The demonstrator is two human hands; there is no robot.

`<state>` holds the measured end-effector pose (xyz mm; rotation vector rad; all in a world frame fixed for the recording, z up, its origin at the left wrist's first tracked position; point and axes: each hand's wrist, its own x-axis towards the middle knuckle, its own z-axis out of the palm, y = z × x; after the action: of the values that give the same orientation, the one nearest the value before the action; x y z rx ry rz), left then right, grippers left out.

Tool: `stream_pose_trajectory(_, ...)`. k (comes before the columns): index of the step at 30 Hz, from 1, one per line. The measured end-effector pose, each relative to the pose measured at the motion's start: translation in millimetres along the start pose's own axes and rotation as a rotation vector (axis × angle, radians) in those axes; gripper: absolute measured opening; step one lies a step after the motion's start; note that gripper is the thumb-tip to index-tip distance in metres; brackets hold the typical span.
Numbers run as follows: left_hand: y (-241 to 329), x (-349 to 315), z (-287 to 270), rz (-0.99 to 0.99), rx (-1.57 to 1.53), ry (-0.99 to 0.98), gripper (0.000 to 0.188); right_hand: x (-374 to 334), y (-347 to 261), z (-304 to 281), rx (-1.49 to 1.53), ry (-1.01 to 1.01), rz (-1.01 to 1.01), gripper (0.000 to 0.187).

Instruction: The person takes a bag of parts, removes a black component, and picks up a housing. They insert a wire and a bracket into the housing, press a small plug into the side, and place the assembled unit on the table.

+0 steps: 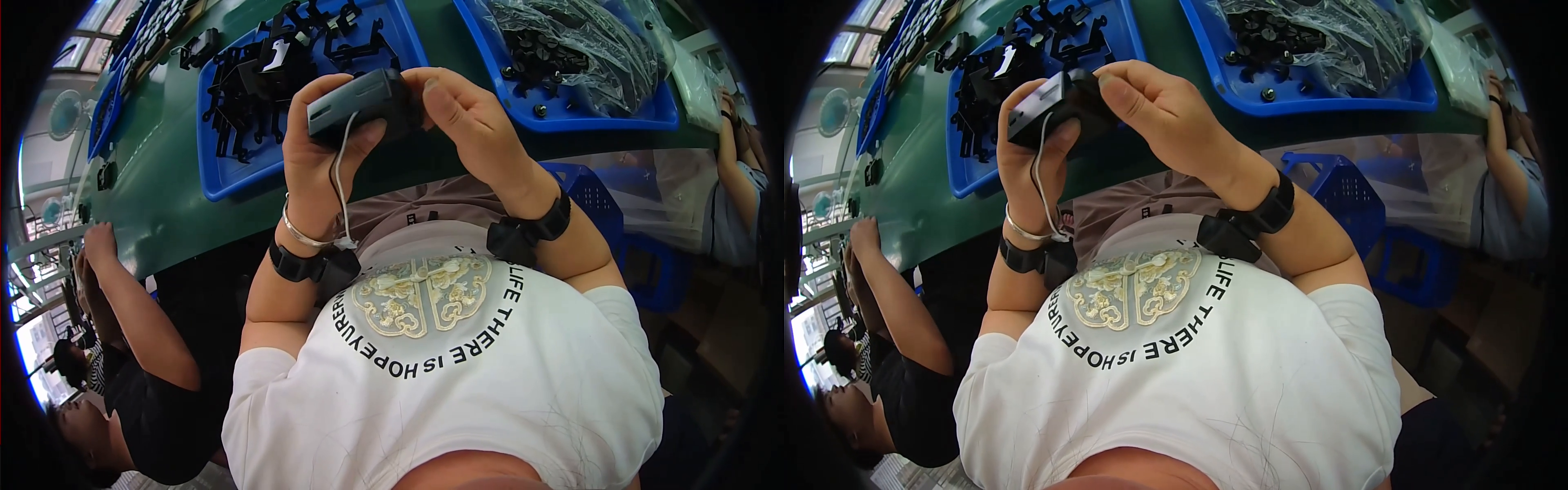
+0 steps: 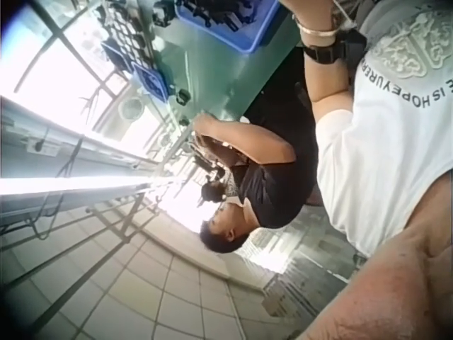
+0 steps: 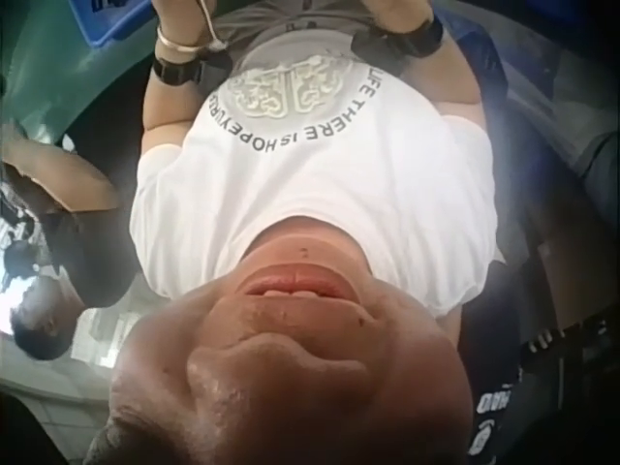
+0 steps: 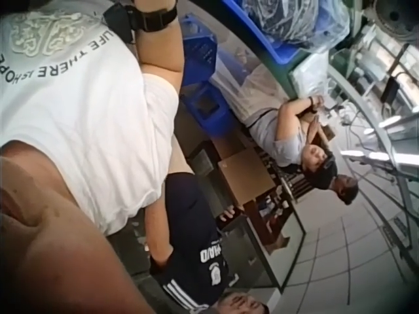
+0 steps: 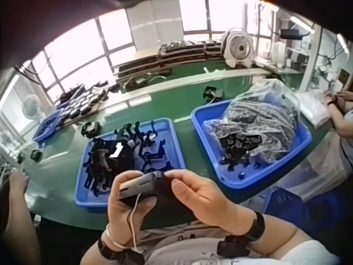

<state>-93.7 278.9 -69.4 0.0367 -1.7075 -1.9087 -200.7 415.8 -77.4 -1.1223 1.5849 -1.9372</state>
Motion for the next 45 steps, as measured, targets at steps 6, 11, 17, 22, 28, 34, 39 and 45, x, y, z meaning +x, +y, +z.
stream_pose_trajectory(6, 1.8, -4.7, 2.1, 0.042, 0.162, -0.019, 0.047, 0.4, 1.5, 9.6, -0.089, 0.099, -0.022, 0.034)
stream_pose_trajectory(11, 4.5, -0.4, 0.8, -0.017, 0.163, -0.130, 0.047, 6.6, 0.6, 6.8, -0.125, 0.090, -0.018, 0.037)
stream_pose_trajectory(17, 5.6, -3.0, -2.7, -0.165, -0.120, -0.061, 0.045, 17.1, -10.2, 1.5, -0.095, 0.029, -0.136, 0.040)
stream_pose_trajectory(22, 8.6, 0.2, -2.9, -0.110, -0.270, 0.107, 0.039, 12.9, -6.1, 4.5, -0.271, -0.006, -0.334, 0.044)
stream_pose_trajectory(28, -4.8, 4.6, -8.1, 0.050, -0.113, 0.227, 0.036, 6.6, -18.6, 9.6, -0.609, -0.152, -0.458, 0.058)
stream_pose_trajectory(34, -0.8, 2.7, -8.4, 0.134, 0.052, 0.241, 0.039, 16.6, -23.3, 11.9, -0.541, -0.084, -0.478, 0.060)
stream_pose_trajectory(39, 2.6, 8.2, -15.9, 0.143, 0.098, 0.288, 0.041, 20.4, -28.8, 14.7, -0.581, -0.248, -0.535, 0.058)
stream_pose_trajectory(45, 4.9, 9.4, -20.1, 0.197, 0.252, 0.312, 0.041, 36.9, -20.3, 17.6, -0.464, -0.042, -0.242, 0.057)
